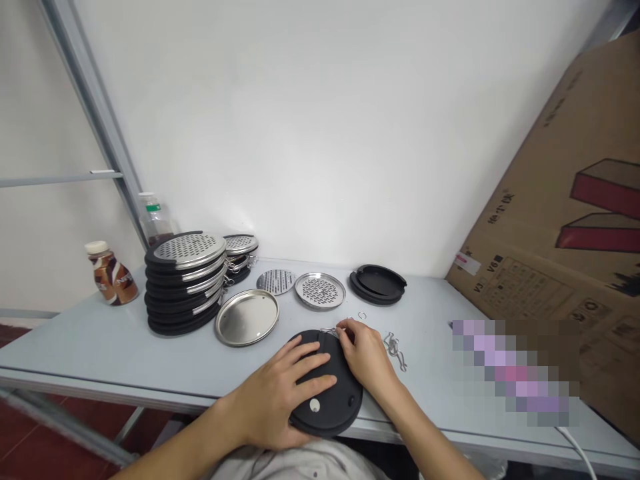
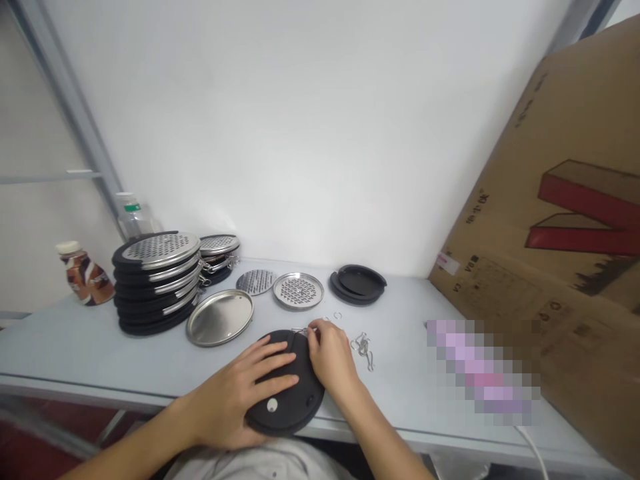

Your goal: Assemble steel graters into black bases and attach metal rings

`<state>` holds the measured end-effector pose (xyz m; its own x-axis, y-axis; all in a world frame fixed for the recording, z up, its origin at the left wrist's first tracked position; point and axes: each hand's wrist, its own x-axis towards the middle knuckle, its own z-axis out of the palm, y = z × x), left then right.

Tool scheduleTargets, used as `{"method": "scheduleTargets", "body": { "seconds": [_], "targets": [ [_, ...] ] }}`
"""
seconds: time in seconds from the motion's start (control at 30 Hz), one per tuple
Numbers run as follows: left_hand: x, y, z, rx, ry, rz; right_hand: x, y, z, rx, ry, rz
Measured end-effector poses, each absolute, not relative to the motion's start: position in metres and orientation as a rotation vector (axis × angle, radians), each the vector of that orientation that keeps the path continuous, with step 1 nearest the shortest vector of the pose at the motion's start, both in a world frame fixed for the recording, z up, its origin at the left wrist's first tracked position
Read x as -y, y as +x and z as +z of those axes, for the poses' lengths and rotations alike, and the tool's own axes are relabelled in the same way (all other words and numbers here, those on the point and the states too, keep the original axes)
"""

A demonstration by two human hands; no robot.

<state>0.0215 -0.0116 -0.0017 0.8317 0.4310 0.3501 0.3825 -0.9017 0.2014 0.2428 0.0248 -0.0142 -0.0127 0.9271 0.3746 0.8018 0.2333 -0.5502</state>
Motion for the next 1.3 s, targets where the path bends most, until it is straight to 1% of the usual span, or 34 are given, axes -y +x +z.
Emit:
{"method": "scheduleTargets", "body": {
  "seconds": [0.27, 0.5, 0.67, 0.8, 0.9, 1.0, 1.13, 1.23, 1.3],
  "targets": [
    [0.009, 0.02, -0.004, -0.652, 2.876, 0.586, -0.023, 0.243, -0.013, 1.803, -1.558, 0.14],
    [0.008, 0.019, -0.006, -0.589, 2.96, 0.628, -0.023, 0.243, -0.01, 1.853, -1.543, 0.272],
    [-0.002, 0.016, -0.002, -0.491, 3.029, 0.792, -0.024, 0.251, -0.006, 1.768, -1.558, 0.357],
    [-0.017, 0.014, 0.028, -0.55, 2.948, 0.934, -0.026, 0.258, -0.005, 1.701, -1.604, 0.413],
    [-0.03, 0.012, 0.064, -0.797, 2.721, 0.981, -0.023, 0.257, -0.006, 1.747, -1.615, 0.412],
    [-0.052, 0.008, 0.103, -1.052, 2.456, 1.082, -0.015, 0.251, -0.01, 1.924, -1.591, 0.359],
    [-0.097, -0.007, 0.152, -1.342, 2.139, 1.247, -0.001, 0.242, -0.015, 2.189, -1.483, 0.213],
    [-0.137, -0.021, 0.18, -1.462, 1.883, 1.252, 0.005, 0.241, -0.016, 2.287, -1.499, 0.187],
    [-0.16, -0.029, 0.192, -1.533, 1.769, 1.205, 0.006, 0.243, -0.015, 2.352, -1.522, 0.239]
  ]
}}
